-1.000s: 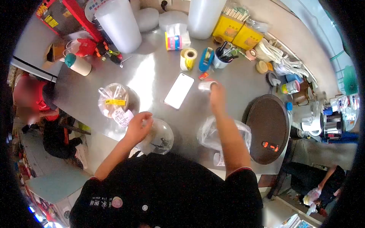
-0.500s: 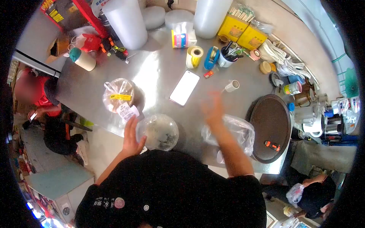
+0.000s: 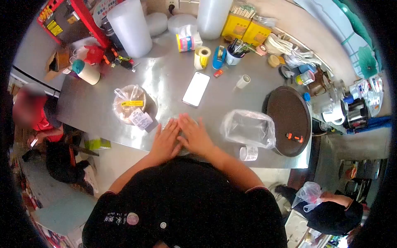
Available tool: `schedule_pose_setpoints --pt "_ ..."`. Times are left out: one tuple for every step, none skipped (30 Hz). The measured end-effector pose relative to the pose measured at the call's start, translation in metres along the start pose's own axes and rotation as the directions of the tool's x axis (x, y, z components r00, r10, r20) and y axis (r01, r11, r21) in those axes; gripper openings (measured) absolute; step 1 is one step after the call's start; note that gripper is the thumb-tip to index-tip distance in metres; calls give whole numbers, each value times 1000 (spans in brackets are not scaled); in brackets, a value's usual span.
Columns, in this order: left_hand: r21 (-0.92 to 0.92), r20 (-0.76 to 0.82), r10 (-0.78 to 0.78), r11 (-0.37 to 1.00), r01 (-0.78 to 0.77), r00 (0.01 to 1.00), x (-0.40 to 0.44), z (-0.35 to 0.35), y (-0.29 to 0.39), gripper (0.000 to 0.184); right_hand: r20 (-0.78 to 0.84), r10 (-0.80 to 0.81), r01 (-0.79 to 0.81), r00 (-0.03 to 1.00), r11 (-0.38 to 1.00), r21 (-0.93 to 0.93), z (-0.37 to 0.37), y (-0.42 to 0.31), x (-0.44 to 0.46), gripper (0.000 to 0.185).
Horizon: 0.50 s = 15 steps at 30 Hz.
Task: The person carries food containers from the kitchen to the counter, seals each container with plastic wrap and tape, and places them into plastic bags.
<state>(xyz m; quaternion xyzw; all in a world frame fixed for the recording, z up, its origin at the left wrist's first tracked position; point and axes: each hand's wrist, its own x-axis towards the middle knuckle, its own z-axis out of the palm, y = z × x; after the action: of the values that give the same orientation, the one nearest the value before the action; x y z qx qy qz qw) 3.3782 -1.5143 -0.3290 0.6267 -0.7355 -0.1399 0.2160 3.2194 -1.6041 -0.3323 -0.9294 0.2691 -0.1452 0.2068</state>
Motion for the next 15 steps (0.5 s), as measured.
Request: schedule_pose_setpoints --pt "-53 -22 8 999 -9 1000 1 -1 -3 52 0 38 -38 999 999 -9 2 2 0 56" --pt "-53 -21 25 998 -26 999 -3 -2 -7 52 -12 48 -48 999 999 -16 6 1 -2 56" --pt "-166 -197 -115 983 83 974 -11 -3 -12 42 -162 203 -195 966 979 62 8 0 -8 51" --pt "-298 -345 -256 942 154 903 -15 -2 -18 33 -307 358 -325 882 933 155 8 0 -13 46" --pt "-366 -246 -335 901 233 909 -20 4 -29 24 -350 380 -353 856 925 141 8 0 -16 46" --pt "-415 -133 -397 854 313 908 -24 9 -38 15 -171 581 -518 796 799 304 9 -3 -19 42" --pt "-510 30 -460 756 410 887 -24 5 -37 12 44 722 -664 691 608 435 10 -7 -24 39" --pt "-568 202 -503 639 519 840 -24 1 -34 13 8 753 -677 658 586 445 14 -7 -30 39" --pt "-597 162 -468 654 464 869 -26 3 -35 13 91 741 -664 666 533 525 18 -4 -36 41" --pt "-626 121 -443 660 415 888 -28 5 -35 14 177 711 -648 681 472 598 18 -2 -44 45" --pt "-694 123 -417 612 378 901 -26 0 -30 14 163 729 -651 665 459 604 14 -1 -52 45" --pt "-713 153 -394 591 377 906 -26 -7 -23 15 277 683 -556 676 227 800 10 -2 -60 44" --pt "-760 183 -376 532 373 909 -23 -14 -14 16 371 598 -431 710 -47 901 4 -5 -67 43" --pt "-801 210 -361 469 372 909 -18 -20 -4 16 375 600 -429 707 -58 901 -12 -11 -73 43" --pt "-806 237 -337 455 378 911 -11 -28 9 15 404 610 -408 682 -140 902 -34 -14 -80 41"
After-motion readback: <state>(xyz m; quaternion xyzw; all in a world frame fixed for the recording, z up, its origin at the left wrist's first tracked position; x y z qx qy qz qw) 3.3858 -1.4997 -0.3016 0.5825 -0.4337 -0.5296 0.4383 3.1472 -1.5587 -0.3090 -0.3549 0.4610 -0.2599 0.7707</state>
